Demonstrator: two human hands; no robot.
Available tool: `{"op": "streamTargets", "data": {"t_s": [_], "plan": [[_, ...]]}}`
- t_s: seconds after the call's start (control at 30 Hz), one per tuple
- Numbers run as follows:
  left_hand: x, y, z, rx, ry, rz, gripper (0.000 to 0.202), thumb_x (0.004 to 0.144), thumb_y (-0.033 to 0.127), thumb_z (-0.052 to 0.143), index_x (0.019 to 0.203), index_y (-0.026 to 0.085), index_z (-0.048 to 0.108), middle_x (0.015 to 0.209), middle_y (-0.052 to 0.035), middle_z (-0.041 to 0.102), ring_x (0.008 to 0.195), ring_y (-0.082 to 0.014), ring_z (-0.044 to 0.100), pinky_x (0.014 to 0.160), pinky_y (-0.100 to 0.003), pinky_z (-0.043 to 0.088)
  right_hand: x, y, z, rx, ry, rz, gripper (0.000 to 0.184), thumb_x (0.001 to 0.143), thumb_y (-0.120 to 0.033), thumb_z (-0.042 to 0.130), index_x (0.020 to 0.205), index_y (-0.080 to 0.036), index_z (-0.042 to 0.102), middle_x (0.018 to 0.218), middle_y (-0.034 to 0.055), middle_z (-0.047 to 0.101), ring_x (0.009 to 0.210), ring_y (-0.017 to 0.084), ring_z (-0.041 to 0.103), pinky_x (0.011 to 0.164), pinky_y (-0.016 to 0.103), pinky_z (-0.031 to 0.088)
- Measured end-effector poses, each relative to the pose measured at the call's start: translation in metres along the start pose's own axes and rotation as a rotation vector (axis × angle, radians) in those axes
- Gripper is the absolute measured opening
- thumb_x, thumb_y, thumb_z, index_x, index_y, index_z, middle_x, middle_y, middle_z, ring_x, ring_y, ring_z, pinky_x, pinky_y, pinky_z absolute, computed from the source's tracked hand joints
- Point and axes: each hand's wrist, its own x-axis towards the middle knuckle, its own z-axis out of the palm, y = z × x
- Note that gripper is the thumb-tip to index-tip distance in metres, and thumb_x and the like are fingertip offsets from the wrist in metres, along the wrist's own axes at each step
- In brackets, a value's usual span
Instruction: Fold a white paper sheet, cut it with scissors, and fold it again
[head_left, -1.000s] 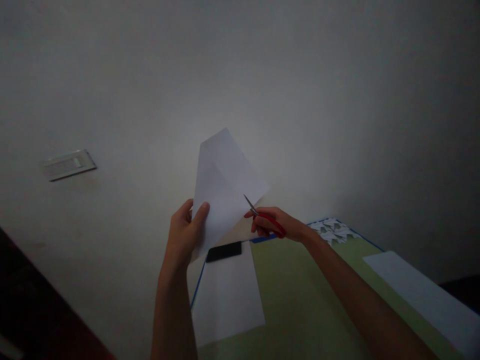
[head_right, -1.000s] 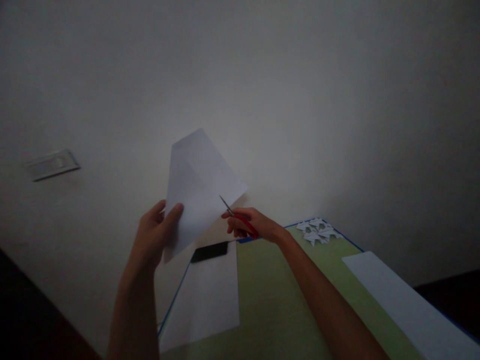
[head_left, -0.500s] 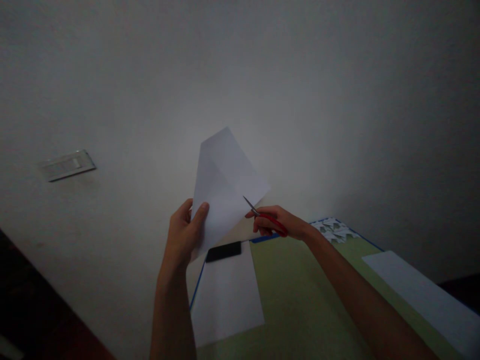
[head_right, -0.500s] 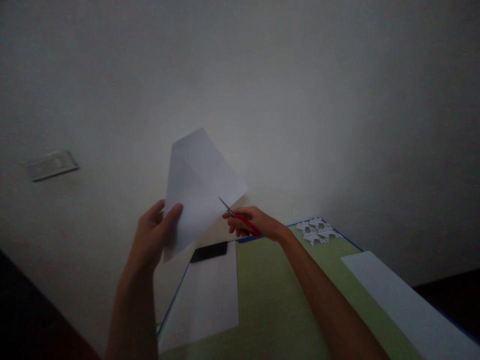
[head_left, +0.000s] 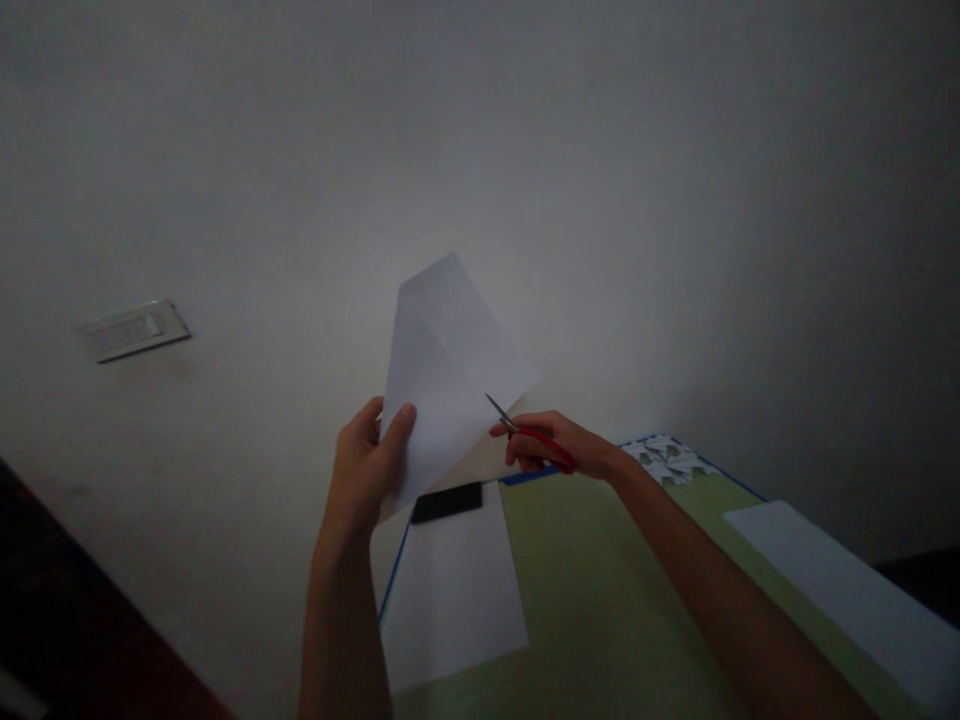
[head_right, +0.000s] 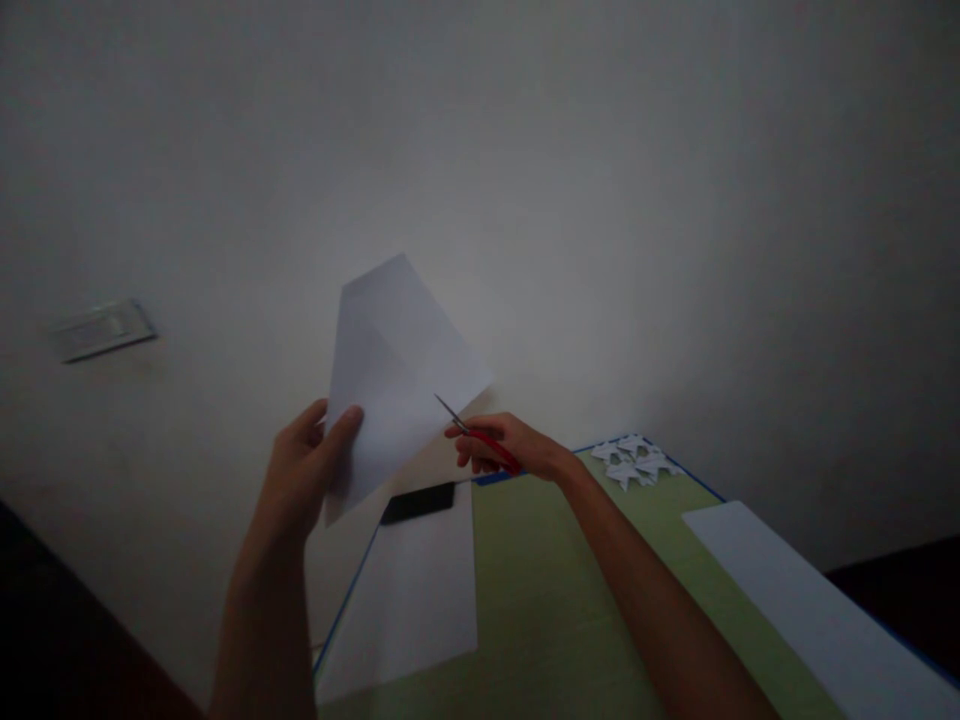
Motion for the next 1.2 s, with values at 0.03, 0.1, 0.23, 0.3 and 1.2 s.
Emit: {"op": "streamTargets", "data": {"t_s": [0.03, 0.1, 0.23, 0.3, 1.2], "plan": [[-0.0004, 0.0008, 0.0003, 0.001, 0.002, -0.001, 0.036, 0.085, 0.048, 0.077, 0.102, 0.016, 0.073, 0.073, -0.0028, 0.07, 0.064, -0.019, 0.065, 0.06, -0.027, 0.053, 0.0002, 0.0003, 0.0, 0.005, -0.001, 0.001, 0.037, 0.092, -0.044, 0.077, 0.12, -0.019, 0.077, 0.088, 0.005, 0.077, 0.066, 0.012, 0.065, 0.057, 0.025, 0.045], [-0.0016, 0.0025, 0.0011, 0.006, 0.003, -0.009, 0.036, 0.086, 0.047, 0.077, 0.103, 0.016, 0.073, 0.074, -0.0026, 0.07, 0.063, -0.0186, 0.064, 0.06, -0.027, 0.053, 0.0006, 0.0009, 0.0, 0.011, -0.006, 0.004, 0.037, 0.092, -0.044, 0.077, 0.119, -0.018, 0.077, 0.088, 0.0049, 0.077, 0.066, 0.012, 0.064, 0.057, 0.025, 0.045], [-0.0029, 0.0043, 0.002, 0.012, -0.008, -0.015, 0.037, 0.087, 0.048, 0.076, 0.105, 0.016, 0.073, 0.075, -0.0037, 0.071, 0.065, -0.0198, 0.066, 0.06, -0.028, 0.053, 0.0007, 0.0012, 0.0001, 0.008, -0.004, 0.002, 0.039, 0.091, -0.046, 0.078, 0.119, -0.018, 0.077, 0.088, 0.005, 0.076, 0.065, 0.012, 0.064, 0.056, 0.025, 0.044], [-0.0023, 0.0038, 0.002, 0.009, -0.01, -0.014, 0.037, 0.086, 0.048, 0.076, 0.104, 0.016, 0.073, 0.074, -0.0037, 0.071, 0.065, -0.0192, 0.065, 0.06, -0.027, 0.053, 0.0005, 0.0008, 0.0003, 0.008, -0.003, 0.001, 0.04, 0.091, -0.048, 0.078, 0.119, -0.018, 0.076, 0.088, 0.005, 0.076, 0.065, 0.012, 0.064, 0.056, 0.025, 0.045], [-0.003, 0.0034, 0.0027, -0.015, 0.022, -0.003, 0.036, 0.085, 0.047, 0.077, 0.101, 0.016, 0.073, 0.07, -0.0011, 0.068, 0.058, -0.0151, 0.059, 0.055, -0.024, 0.049, 0.0009, -0.0025, 0.001, -0.027, 0.029, 0.048, 0.047, 0.091, -0.05, 0.077, 0.121, -0.014, 0.076, 0.083, 0.0052, 0.076, 0.06, 0.011, 0.064, 0.049, 0.022, 0.044]]}}
